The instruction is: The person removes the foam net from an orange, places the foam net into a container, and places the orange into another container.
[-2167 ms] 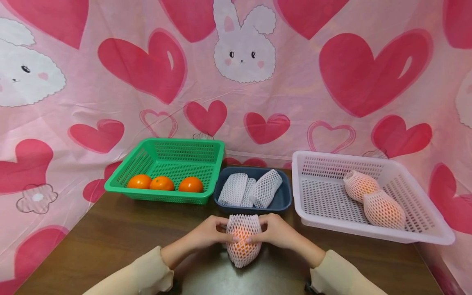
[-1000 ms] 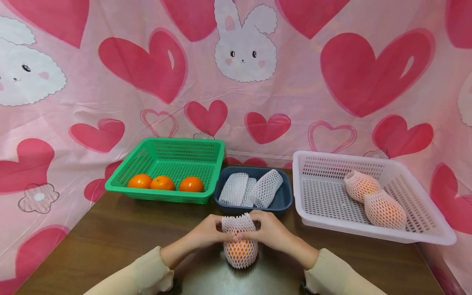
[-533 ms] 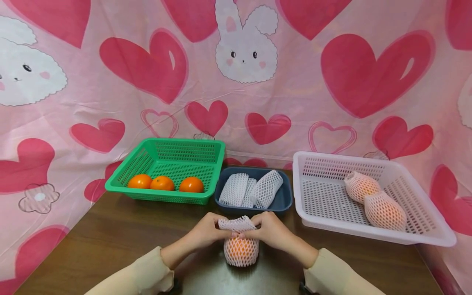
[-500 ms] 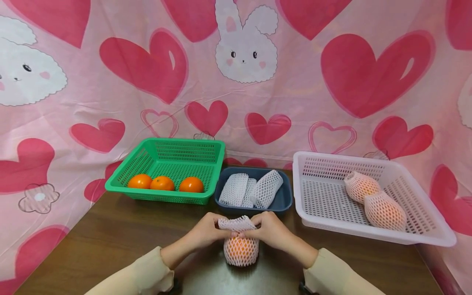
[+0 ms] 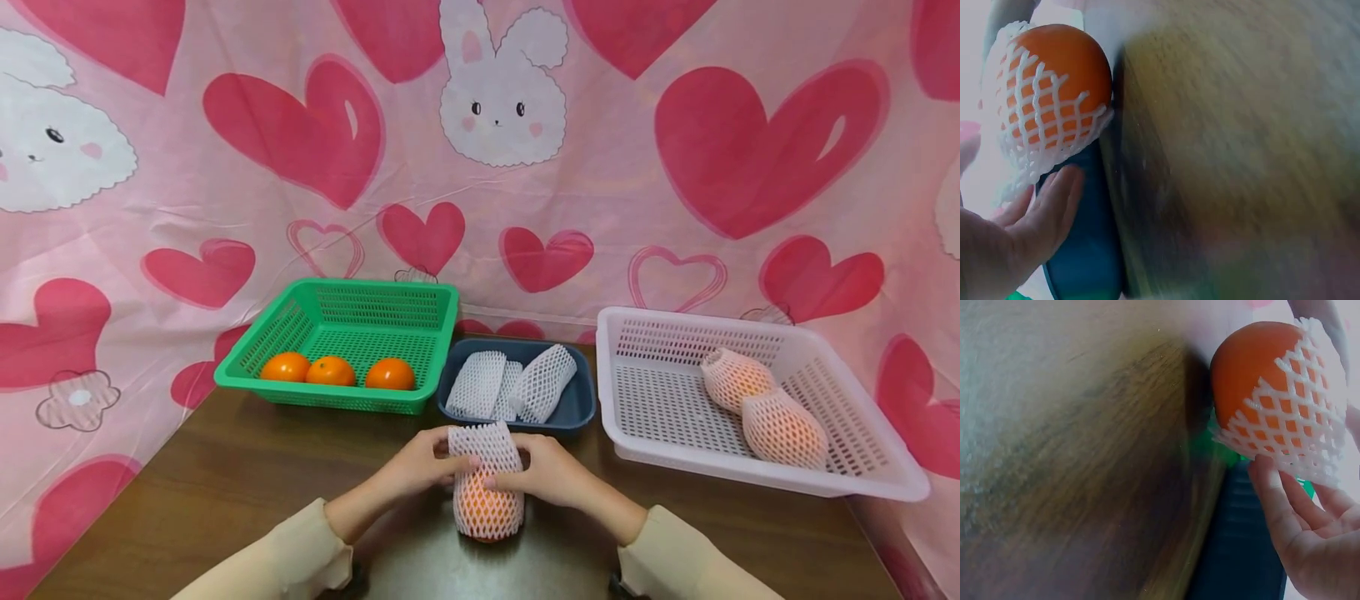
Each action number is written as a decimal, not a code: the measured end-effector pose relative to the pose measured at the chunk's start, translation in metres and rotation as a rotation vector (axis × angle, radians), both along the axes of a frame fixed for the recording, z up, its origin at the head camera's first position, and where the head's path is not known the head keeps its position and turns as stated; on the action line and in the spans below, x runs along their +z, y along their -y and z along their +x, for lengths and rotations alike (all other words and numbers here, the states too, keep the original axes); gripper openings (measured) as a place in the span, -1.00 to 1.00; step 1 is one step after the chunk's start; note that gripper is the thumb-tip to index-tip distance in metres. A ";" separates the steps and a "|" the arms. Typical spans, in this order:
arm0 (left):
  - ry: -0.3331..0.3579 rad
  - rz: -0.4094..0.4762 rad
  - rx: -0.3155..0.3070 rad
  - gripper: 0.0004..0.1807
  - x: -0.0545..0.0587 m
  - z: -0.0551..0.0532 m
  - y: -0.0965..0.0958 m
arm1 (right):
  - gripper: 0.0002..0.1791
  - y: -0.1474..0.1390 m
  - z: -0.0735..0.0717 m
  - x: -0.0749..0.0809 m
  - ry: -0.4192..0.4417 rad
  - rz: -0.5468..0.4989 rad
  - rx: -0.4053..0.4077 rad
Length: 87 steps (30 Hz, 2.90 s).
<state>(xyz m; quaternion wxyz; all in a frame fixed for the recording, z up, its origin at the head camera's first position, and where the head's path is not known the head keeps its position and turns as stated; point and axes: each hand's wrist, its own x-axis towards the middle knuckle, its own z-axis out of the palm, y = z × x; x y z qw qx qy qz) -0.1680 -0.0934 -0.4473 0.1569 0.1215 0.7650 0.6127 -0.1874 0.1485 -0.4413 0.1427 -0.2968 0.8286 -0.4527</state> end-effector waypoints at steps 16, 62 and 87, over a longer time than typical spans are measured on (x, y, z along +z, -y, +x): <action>-0.051 -0.082 -0.080 -0.69 0.005 0.001 0.003 | -0.63 0.002 0.002 -0.001 0.021 -0.069 -0.106; -0.016 -0.133 -0.241 0.05 -0.004 0.006 0.005 | -0.61 0.006 0.000 -0.001 0.178 -0.198 -0.117; -0.020 -0.345 -0.236 -0.20 0.000 0.009 0.008 | -0.50 0.014 -0.034 0.027 0.262 -0.449 -0.499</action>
